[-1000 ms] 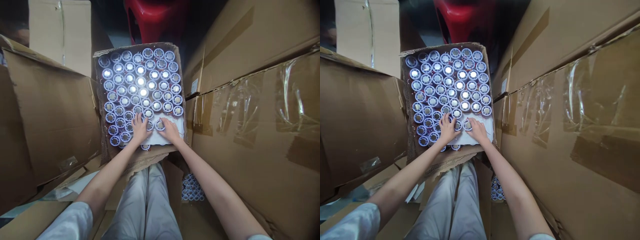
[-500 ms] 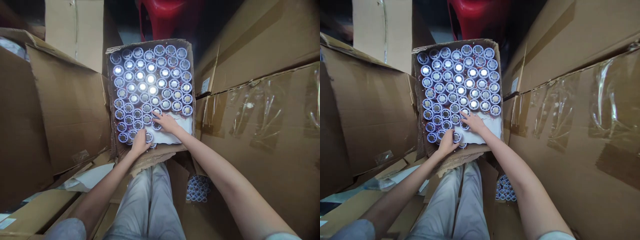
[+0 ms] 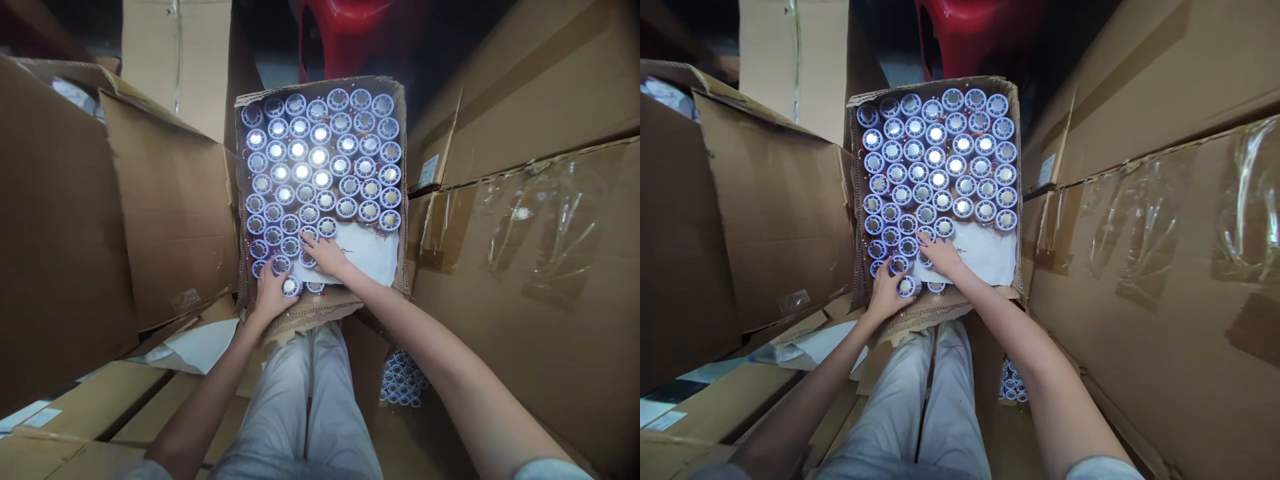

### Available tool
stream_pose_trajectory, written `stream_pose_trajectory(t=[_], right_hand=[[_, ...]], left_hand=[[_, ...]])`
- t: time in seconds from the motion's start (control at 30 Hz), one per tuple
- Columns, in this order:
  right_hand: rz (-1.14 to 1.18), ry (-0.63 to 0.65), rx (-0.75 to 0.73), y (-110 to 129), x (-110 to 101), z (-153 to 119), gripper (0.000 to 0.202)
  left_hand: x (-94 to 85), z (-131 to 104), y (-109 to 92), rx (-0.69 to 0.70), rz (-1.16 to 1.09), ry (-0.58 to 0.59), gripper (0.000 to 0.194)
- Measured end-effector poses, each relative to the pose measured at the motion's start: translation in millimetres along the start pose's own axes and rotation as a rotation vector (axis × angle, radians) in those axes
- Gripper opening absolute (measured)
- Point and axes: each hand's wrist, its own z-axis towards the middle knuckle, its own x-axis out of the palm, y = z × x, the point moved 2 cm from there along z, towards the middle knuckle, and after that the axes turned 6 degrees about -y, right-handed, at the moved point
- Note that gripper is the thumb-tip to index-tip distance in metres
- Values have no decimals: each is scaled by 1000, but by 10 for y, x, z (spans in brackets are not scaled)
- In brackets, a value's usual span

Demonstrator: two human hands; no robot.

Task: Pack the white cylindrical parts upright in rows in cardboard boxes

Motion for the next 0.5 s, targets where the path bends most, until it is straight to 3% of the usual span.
stream_pose_trajectory(t=[0.17,0.3,0.5], right_hand=[[-8,-17,-62,144,8,-87,48],[-17,-7,-125,237,17,22,36],[12,-4,-159,176,34,30,47]], left_hand=[[44,131,-7,32,99,71,58],[112,264,-2,68,163,136,59],[35,246,79,95,102,146,61]])
